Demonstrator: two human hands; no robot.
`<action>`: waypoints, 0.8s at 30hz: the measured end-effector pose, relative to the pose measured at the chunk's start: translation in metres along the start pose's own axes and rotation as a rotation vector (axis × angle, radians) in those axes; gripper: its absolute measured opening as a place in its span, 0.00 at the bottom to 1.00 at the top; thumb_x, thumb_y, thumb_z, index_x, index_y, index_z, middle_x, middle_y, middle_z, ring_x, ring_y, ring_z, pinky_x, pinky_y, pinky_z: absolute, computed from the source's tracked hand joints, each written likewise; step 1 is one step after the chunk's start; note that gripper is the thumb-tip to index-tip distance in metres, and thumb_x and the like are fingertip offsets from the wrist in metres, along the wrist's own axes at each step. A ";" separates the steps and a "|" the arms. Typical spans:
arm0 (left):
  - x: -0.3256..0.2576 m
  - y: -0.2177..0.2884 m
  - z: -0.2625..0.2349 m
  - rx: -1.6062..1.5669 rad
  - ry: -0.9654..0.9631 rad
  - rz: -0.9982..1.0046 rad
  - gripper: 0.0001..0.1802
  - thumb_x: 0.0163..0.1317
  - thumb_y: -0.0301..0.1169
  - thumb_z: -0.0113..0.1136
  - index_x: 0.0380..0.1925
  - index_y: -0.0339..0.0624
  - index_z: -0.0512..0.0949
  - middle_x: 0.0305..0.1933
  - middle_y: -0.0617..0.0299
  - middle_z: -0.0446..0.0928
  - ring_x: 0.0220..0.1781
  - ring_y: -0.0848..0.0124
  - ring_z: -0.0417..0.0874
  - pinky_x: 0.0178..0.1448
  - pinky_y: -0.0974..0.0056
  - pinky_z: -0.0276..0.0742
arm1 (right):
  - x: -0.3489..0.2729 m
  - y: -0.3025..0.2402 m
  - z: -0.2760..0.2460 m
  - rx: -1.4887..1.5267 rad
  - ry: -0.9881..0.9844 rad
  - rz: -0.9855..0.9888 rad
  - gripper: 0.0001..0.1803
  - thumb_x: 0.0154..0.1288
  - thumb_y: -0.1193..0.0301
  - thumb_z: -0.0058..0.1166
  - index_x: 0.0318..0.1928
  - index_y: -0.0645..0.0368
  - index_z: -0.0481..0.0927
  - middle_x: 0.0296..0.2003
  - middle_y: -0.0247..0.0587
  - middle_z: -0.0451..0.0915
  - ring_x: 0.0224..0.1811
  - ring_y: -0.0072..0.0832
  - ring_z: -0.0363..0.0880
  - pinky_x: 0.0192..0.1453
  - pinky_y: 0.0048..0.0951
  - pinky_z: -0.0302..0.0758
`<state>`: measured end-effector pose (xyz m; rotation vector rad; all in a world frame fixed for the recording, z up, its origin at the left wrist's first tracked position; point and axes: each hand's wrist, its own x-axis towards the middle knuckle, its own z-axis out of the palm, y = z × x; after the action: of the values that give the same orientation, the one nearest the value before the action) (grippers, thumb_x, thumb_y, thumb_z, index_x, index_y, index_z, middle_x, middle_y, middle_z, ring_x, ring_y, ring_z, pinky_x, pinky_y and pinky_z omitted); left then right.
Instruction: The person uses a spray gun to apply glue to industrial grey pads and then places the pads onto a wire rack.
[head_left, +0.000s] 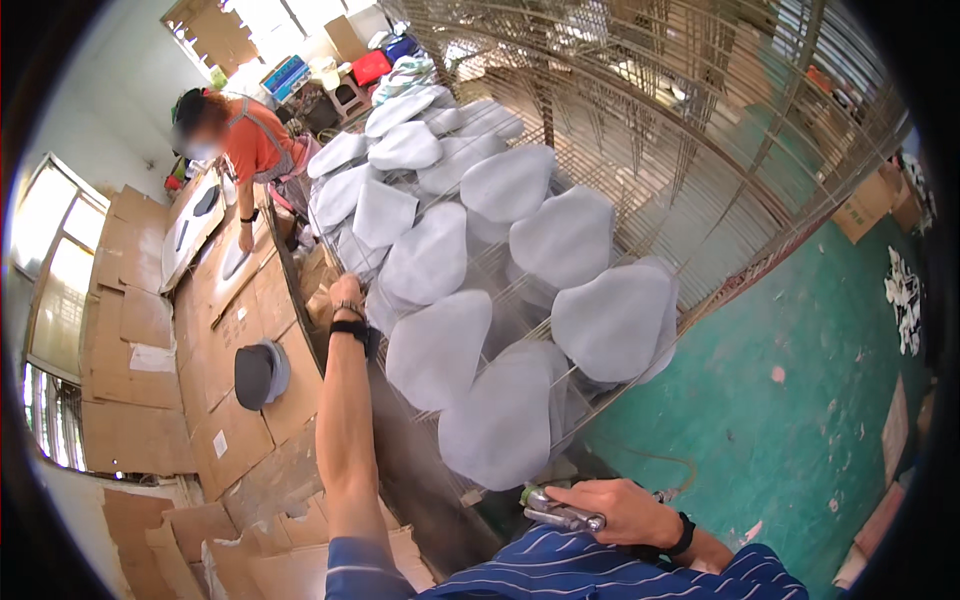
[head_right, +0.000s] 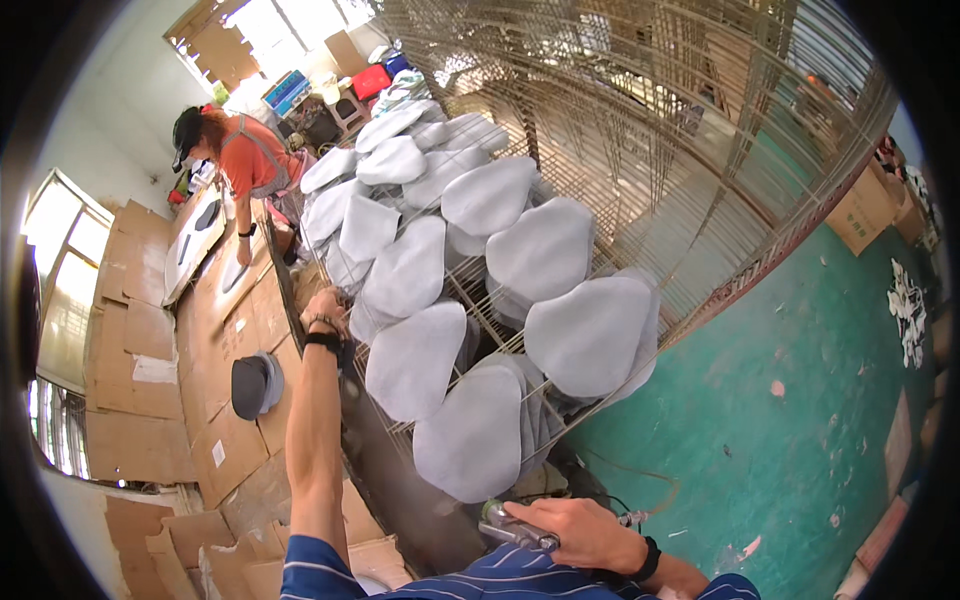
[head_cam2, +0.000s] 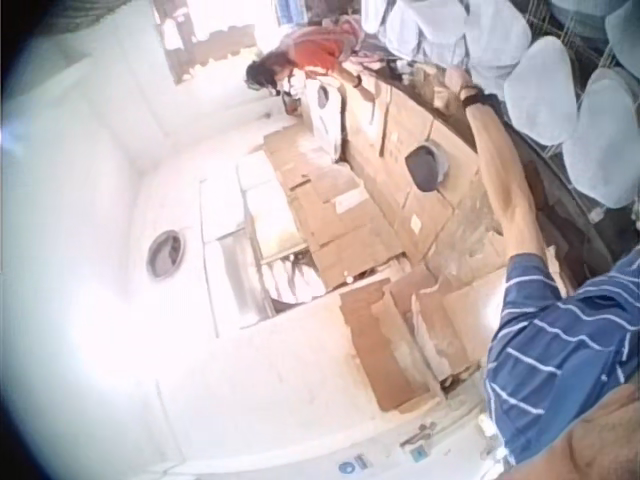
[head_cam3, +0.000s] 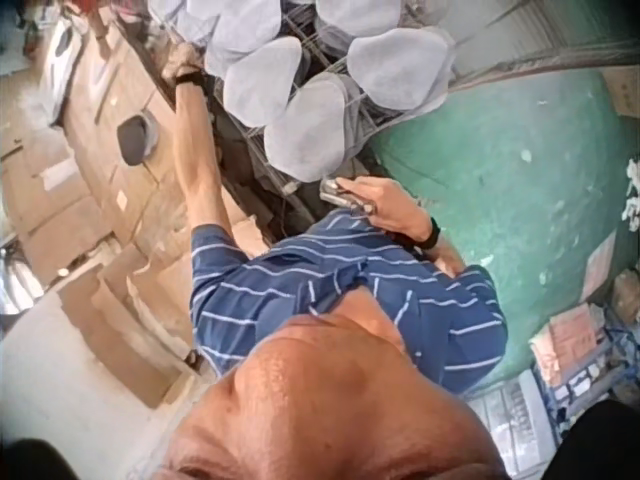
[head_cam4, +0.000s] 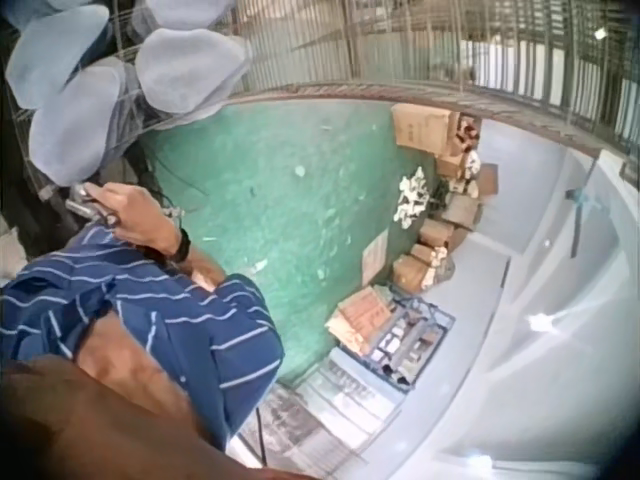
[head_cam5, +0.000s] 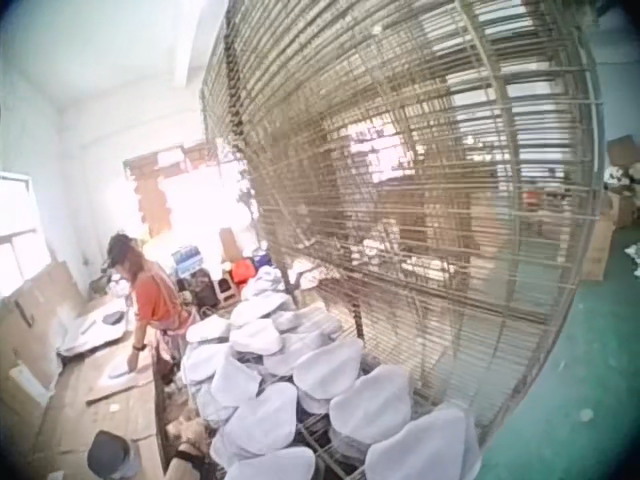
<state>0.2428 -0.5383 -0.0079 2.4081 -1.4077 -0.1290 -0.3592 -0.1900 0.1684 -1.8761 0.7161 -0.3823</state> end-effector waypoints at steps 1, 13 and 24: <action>0.003 0.008 -0.004 -0.286 0.084 -0.189 0.19 0.56 0.37 0.64 0.42 0.33 0.84 0.48 0.45 0.86 0.53 0.53 0.86 0.56 0.55 0.80 | 0.003 0.003 -0.003 -0.011 0.005 -0.004 0.45 0.46 0.81 0.59 0.71 0.56 0.70 0.45 0.47 0.81 0.43 0.49 0.81 0.49 0.40 0.80; -0.194 0.415 -0.393 -0.782 0.203 1.156 0.23 0.66 0.25 0.59 0.62 0.36 0.75 0.54 0.54 0.80 0.54 0.67 0.81 0.56 0.62 0.78 | -0.021 -0.010 -0.014 0.164 0.002 -0.133 0.28 0.67 0.66 0.54 0.67 0.60 0.75 0.49 0.57 0.83 0.47 0.53 0.82 0.51 0.46 0.77; -0.250 0.560 -0.447 -0.439 0.534 1.653 0.38 0.61 0.22 0.60 0.73 0.41 0.61 0.71 0.49 0.65 0.75 0.55 0.66 0.75 0.54 0.66 | -0.025 -0.016 0.000 0.192 0.049 -0.127 0.26 0.68 0.76 0.50 0.66 0.67 0.74 0.32 0.36 0.74 0.28 0.21 0.68 0.36 0.26 0.69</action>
<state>-0.2351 -0.4620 0.5770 0.3774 -2.1882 0.4996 -0.3738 -0.1700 0.1849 -1.7393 0.5737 -0.5604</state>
